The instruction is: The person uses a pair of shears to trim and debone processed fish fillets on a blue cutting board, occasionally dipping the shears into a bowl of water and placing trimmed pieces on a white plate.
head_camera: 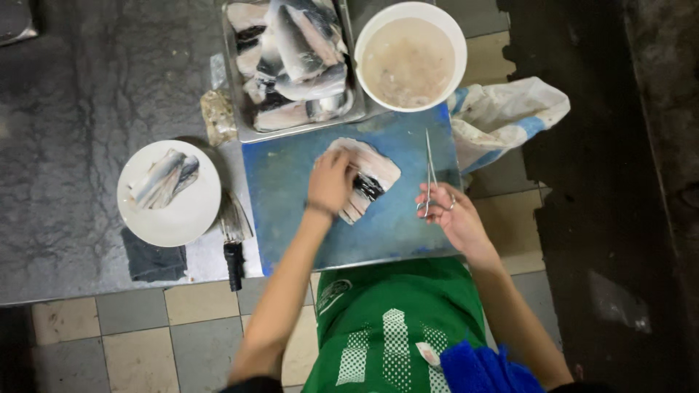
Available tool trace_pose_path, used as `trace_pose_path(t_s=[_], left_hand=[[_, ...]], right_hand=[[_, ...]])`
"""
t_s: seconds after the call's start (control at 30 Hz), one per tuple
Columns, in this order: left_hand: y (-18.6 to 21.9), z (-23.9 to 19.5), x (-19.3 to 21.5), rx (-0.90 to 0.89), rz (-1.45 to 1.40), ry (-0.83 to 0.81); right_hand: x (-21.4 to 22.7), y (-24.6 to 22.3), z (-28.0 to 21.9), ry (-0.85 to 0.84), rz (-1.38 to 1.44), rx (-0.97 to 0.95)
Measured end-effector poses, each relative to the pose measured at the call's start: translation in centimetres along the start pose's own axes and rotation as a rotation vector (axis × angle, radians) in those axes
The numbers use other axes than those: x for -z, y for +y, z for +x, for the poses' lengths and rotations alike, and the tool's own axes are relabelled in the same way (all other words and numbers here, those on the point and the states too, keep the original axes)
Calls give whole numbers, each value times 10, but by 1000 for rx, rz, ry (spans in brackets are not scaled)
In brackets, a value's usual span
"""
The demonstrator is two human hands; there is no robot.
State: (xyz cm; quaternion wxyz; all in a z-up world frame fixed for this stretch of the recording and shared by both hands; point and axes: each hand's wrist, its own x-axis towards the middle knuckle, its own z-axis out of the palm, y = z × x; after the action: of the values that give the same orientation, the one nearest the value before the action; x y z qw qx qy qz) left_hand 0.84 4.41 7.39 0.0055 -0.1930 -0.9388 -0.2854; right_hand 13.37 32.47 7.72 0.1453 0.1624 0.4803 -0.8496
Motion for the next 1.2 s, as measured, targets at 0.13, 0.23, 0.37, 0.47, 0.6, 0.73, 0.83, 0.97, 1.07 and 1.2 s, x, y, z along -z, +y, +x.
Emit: trace_pose_path(t_s=[0.13,0.23,0.37,0.47,0.6,0.73,0.83,0.97,1.07,1.2], left_hand=[[-6,62,-21,-240,60,-9],[-3,85,-15,-151,164,-371],[-4,104,-10,-198,238,-643],[-1,108,-11,-260,223,-742],[11,102,-11,-199,232,-718],[28,82,30,-266,175,-676],[50,46,87,-215,78,-619],[73,4,133,-217,-195,-388],[61,-28,126,48,-465,-137],[12,-71,60,515,-1002,294]], right_hand=[[6,11,-20,34,-65,12],[7,14,-30,73,-147,34],[7,20,-36,131,-125,-13],[5,24,-42,82,-107,-6],[0,27,-38,70,-132,-19],[-1,25,-39,42,-127,27],[1,17,-38,35,-114,50],[7,7,-39,23,-131,43],[10,-1,-38,28,-143,58],[10,-6,-27,52,-189,71]])
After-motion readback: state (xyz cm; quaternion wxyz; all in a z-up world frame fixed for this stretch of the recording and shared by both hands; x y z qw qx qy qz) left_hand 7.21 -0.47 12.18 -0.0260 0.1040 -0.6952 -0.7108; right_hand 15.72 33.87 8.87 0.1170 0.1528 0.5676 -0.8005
